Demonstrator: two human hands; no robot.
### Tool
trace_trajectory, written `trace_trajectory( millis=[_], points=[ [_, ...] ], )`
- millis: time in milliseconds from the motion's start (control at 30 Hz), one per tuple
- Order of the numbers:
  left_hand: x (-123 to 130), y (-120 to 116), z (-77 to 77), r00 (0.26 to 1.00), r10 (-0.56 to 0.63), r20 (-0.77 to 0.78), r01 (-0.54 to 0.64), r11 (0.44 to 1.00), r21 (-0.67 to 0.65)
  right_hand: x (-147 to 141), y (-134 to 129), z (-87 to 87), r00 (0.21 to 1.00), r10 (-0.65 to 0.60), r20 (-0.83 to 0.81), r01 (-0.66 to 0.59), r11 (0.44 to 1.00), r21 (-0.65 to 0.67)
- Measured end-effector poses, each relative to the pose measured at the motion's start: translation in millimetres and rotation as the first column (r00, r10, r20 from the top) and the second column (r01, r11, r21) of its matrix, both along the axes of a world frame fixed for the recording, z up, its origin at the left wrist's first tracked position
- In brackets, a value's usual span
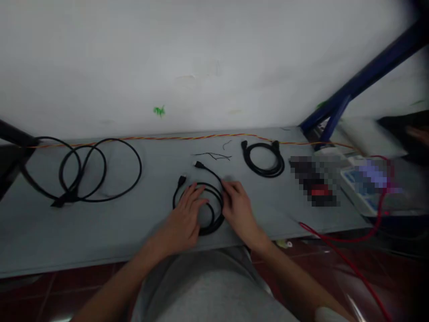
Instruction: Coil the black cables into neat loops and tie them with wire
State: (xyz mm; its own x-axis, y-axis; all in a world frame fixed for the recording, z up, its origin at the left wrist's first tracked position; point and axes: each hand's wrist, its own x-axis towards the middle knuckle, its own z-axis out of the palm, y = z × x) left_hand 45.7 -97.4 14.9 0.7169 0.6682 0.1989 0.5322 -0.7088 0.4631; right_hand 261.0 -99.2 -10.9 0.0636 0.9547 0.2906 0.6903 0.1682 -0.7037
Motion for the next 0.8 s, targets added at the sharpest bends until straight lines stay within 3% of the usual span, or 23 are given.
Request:
trace_trajectory(
  millis=[233,400,600,800],
  points=[
    [-4,-2,0.3,1.000,-0.025,0.009,0.025,1.000,0.010,-17,23,-0.9,0.982,0.130,0.135,-0.132,0.991,0.006],
    [2,-4,-2.5,0.998,0.025,-0.065,-0.022,0.999,0.034,2,16,-6.9,0.960,0.238,0.144,-0.246,0.969,0.039],
    [9,-4,-2.7,0.985,0.101,-0.141,-0.095,0.994,0.051,26,-6,-9.9,0.972,0.114,0.205,-0.111,0.993,-0.028],
    [12,-3,-3.2,0.986,0.115,-0.124,-0.113,0.993,0.022,16,-27,-9.2,0.970,0.026,0.241,-0.020,0.999,-0.028]
  ],
)
